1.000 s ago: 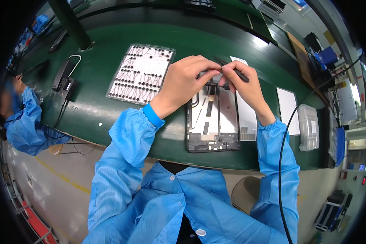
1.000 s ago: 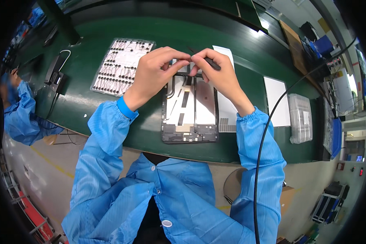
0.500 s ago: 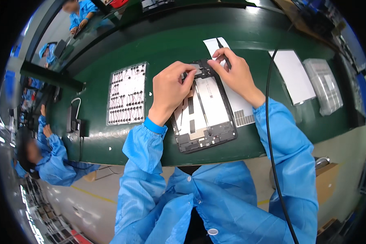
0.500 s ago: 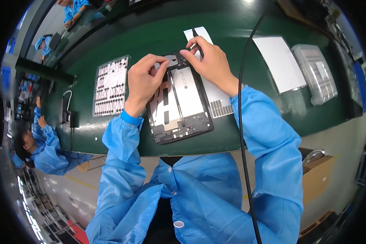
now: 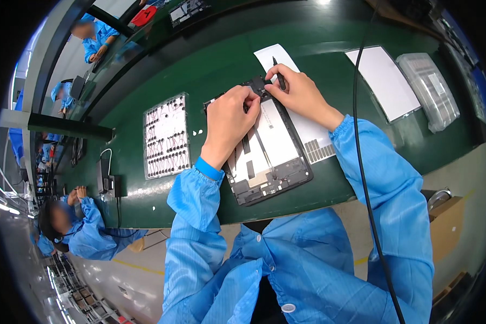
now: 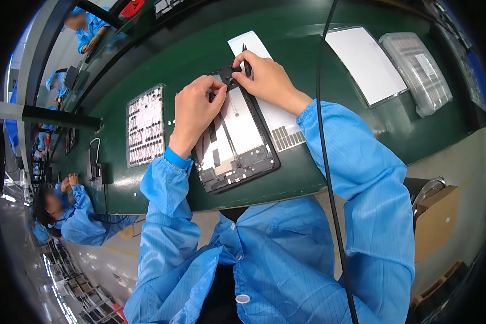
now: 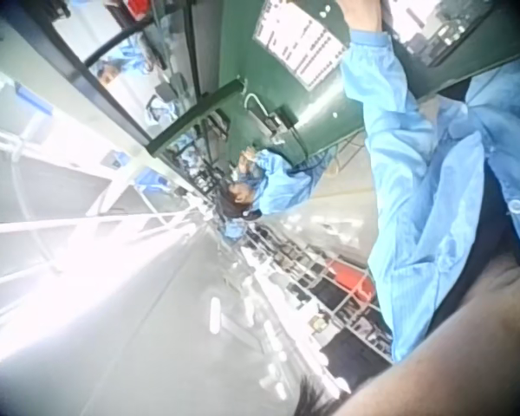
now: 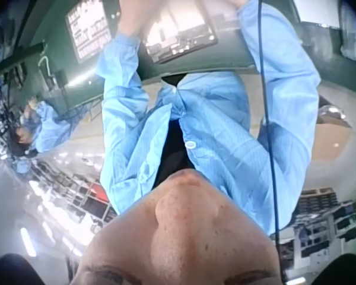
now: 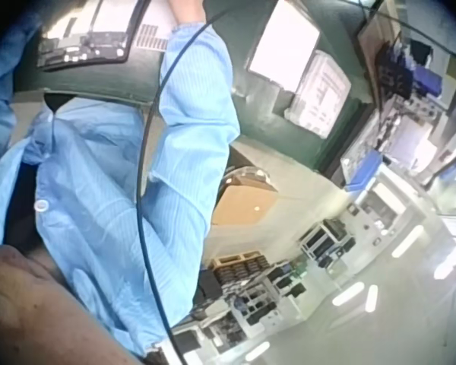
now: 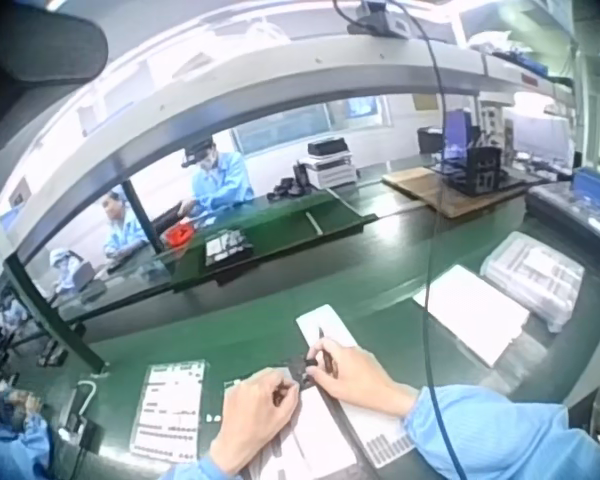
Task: Assembling components and applying adhesive strips to tablet frames.
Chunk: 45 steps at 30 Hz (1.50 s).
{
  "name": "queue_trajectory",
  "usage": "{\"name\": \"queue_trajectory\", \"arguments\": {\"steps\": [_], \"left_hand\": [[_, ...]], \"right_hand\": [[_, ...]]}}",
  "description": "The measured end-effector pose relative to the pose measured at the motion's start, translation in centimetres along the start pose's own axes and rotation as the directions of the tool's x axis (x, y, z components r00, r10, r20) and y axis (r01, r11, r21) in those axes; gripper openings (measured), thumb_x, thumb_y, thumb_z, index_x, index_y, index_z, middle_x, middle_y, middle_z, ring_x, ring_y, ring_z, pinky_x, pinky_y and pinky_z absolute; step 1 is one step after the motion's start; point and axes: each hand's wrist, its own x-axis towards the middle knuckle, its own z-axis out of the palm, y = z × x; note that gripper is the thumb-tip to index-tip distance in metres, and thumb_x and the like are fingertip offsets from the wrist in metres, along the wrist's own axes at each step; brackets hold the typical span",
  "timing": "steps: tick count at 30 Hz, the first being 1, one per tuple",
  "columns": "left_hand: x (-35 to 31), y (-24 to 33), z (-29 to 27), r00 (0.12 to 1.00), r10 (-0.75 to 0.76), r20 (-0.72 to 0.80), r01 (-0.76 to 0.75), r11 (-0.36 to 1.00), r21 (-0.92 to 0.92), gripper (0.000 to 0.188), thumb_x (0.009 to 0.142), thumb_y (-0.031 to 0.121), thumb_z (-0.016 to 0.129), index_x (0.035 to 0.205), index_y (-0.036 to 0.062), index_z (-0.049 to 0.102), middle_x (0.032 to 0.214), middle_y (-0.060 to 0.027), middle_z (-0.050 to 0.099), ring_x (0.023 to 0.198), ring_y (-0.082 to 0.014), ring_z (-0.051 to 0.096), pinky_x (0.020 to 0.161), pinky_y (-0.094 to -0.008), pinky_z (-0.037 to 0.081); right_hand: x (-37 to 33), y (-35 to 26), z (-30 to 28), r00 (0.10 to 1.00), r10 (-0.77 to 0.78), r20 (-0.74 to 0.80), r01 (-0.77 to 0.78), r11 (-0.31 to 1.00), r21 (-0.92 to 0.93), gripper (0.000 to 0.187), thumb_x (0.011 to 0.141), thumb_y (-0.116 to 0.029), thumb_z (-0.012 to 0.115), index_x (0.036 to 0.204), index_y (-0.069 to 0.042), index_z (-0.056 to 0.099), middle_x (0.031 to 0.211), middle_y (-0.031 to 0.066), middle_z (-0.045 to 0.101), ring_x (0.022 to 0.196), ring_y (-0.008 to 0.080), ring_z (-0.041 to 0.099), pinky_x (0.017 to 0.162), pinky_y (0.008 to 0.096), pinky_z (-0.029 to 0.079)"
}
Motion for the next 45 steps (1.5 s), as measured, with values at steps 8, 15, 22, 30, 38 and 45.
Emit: {"name": "queue_trajectory", "arguments": {"steps": [8,15,22,30,38,45], "left_hand": [[0.2,-0.1,0.0,0.975,0.223,0.017,-0.223,0.963,0.148,0.009,0.084,0.014,0.069,0.081,0.0057,0.067,0.078,-0.0080,0.064,0.070,-0.0288,0.066,0.062,-0.0391,0.052],[-0.1,-0.4,-0.3,0.979,0.205,0.009,-0.204,0.970,0.128,0.009,0.084,0.014,0.069,0.083,0.0056,0.067,0.080,-0.0075,0.065,0.071,-0.0282,0.066,0.063,-0.0389,0.053],[-0.3,-0.7,-0.7,0.998,0.061,0.023,-0.061,0.998,0.000,0.010,0.085,0.014,0.071,0.086,0.0053,0.068,0.081,-0.0069,0.065,0.070,-0.0274,0.066,0.061,-0.0371,0.052],[1.6,-0.8,0.9,0.996,-0.043,0.084,0.052,0.993,-0.106,0.013,0.083,0.015,0.071,0.087,0.0040,0.065,0.085,-0.0097,0.063,0.077,-0.0286,0.064,0.069,-0.0406,0.049],[-5.1,-3.5,-1.0,0.977,0.050,-0.205,-0.087,0.981,-0.173,0.020,0.092,0.013,0.063,0.111,0.0062,0.062,0.113,-0.0072,0.064,0.111,-0.0260,0.058,0.100,-0.0410,0.035],[-6.6,-4.2,-0.4,0.875,-0.189,-0.445,-0.016,0.908,-0.418,0.030,0.094,0.010,0.057,0.123,0.0064,0.058,0.121,-0.0105,0.059,0.118,-0.0275,0.053,0.106,-0.0410,0.031]], "right_hand": [[0.1,-0.4,-0.3,0.997,0.039,0.066,-0.042,0.998,0.048,0.028,0.089,-0.030,0.072,0.107,-0.011,0.061,0.071,0.0002,0.063,0.064,0.0142,0.059,0.060,0.0301,0.045],[0.2,-1.7,-0.3,0.997,0.003,0.080,0.004,0.997,-0.080,0.031,0.088,-0.032,0.070,0.107,-0.011,0.060,0.074,0.0038,0.064,0.071,0.0230,0.064,0.063,0.0367,0.049],[0.7,-2.1,-0.1,0.985,0.033,0.170,-0.020,0.997,-0.076,0.031,0.089,-0.026,0.069,0.111,-0.007,0.057,0.077,0.0077,0.061,0.074,0.0267,0.064,0.065,0.0396,0.049],[-0.4,-1.9,-1.5,0.997,-0.039,0.070,0.043,0.997,-0.062,0.027,0.092,-0.025,0.069,0.108,-0.008,0.058,0.077,0.0067,0.060,0.067,0.0244,0.057,0.064,0.0353,0.044],[-4.7,-6.3,-3.0,0.985,-0.150,0.086,0.171,0.910,-0.377,0.032,0.079,-0.027,0.082,0.089,-0.009,0.057,0.095,0.0089,0.067,0.084,0.0279,0.058,0.082,0.0365,0.044],[-5.0,-8.5,-0.3,0.980,0.156,0.122,-0.198,0.753,0.628,0.043,0.085,0.014,0.062,0.107,-0.011,0.035,0.149,0.0286,0.045,0.140,0.0282,0.045,0.103,0.0315,0.045]]}}
